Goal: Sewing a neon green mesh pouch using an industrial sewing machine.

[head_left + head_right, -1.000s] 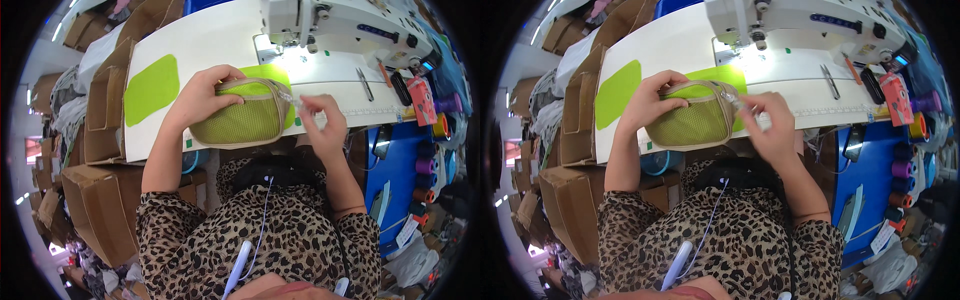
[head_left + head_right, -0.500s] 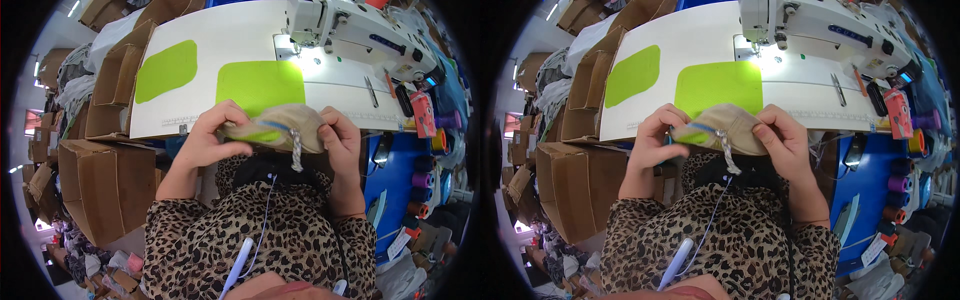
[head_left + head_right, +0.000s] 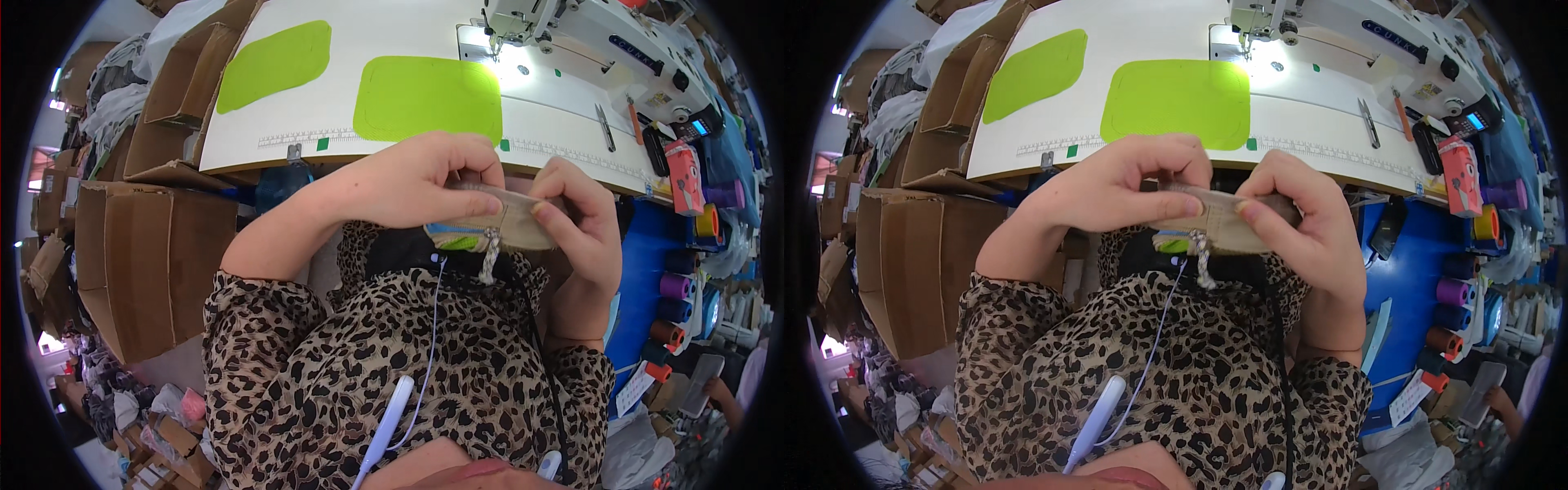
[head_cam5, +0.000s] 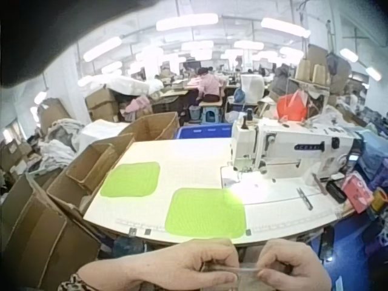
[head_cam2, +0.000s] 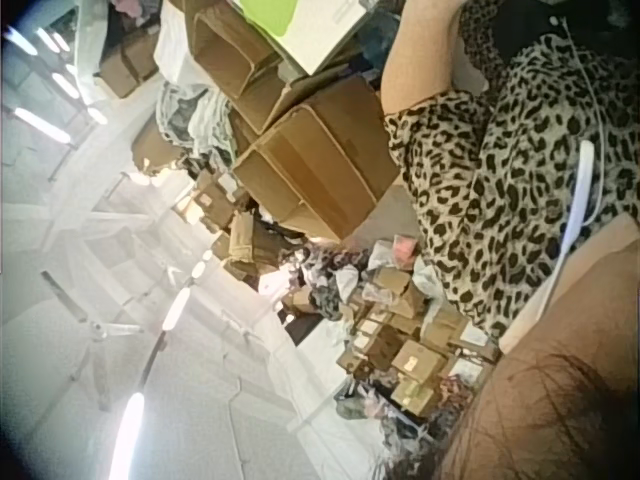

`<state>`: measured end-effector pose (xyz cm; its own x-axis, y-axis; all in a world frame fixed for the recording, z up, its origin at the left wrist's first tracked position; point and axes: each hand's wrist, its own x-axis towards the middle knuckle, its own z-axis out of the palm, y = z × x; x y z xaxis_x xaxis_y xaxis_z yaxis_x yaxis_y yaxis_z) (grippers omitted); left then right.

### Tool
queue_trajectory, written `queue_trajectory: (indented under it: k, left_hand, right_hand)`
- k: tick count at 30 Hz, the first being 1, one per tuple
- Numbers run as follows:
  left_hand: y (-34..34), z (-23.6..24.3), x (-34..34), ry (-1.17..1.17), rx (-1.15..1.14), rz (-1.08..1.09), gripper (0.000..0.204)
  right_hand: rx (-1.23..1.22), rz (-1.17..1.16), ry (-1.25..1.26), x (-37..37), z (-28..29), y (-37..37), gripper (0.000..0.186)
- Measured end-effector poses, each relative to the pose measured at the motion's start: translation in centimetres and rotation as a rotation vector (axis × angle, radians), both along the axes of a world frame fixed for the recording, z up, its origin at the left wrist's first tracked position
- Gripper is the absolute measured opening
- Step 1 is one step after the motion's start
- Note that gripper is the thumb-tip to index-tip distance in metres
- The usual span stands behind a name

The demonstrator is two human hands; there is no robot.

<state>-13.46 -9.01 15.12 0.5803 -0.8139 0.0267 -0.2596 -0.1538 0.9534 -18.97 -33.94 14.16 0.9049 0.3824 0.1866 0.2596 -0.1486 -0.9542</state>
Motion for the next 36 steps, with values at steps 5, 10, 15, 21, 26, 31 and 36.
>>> queue_trajectory:
  k: [5, 10, 15, 21, 26, 31, 36]
  left_hand:
    - [-1.3, -2.7, 2.5, 0.216, 0.196, 0.052, 0.017]
    - [-1.8, -7.7, 5.5, 0.534, 0.199, 0.087, 0.022]
    - [-2.3, -8.7, 6.8, 0.598, 0.114, 0.09, 0.022]
    - [-2.3, -6.8, 5.3, 0.317, 0.205, 0.135, 0.025]
    - [-2.2, -7.1, 4.9, 0.178, 0.099, 0.175, 0.026]
    - [-2.2, -7.3, 5.7, 0.399, 0.186, 0.156, 0.021]
    - [-2.9, -9.0, 7.3, 0.666, 0.122, 0.158, 0.018]
  right_hand:
    - [-0.019, -0.012, 0.129, 3.2, -4.9, -0.1, 0.012]
    - [0.369, 0.09, 0.53, 5.3, -10.5, -0.3, 0.012]
    - [0.457, 0.061, 0.56, 5.9, -11.5, -0.1, 0.011]
    - [0.33, -0.067, 0.302, 4.7, -11.2, 0.4, 0.012]
    - [0.317, -0.104, 0.223, 4.3, -10.7, 1.0, 0.013]
    - [0.395, -0.086, 0.194, 4.7, -11.1, 0.9, 0.018]
    - [0.468, -0.05, 0.368, 5.9, -12.3, -0.2, 0.019]
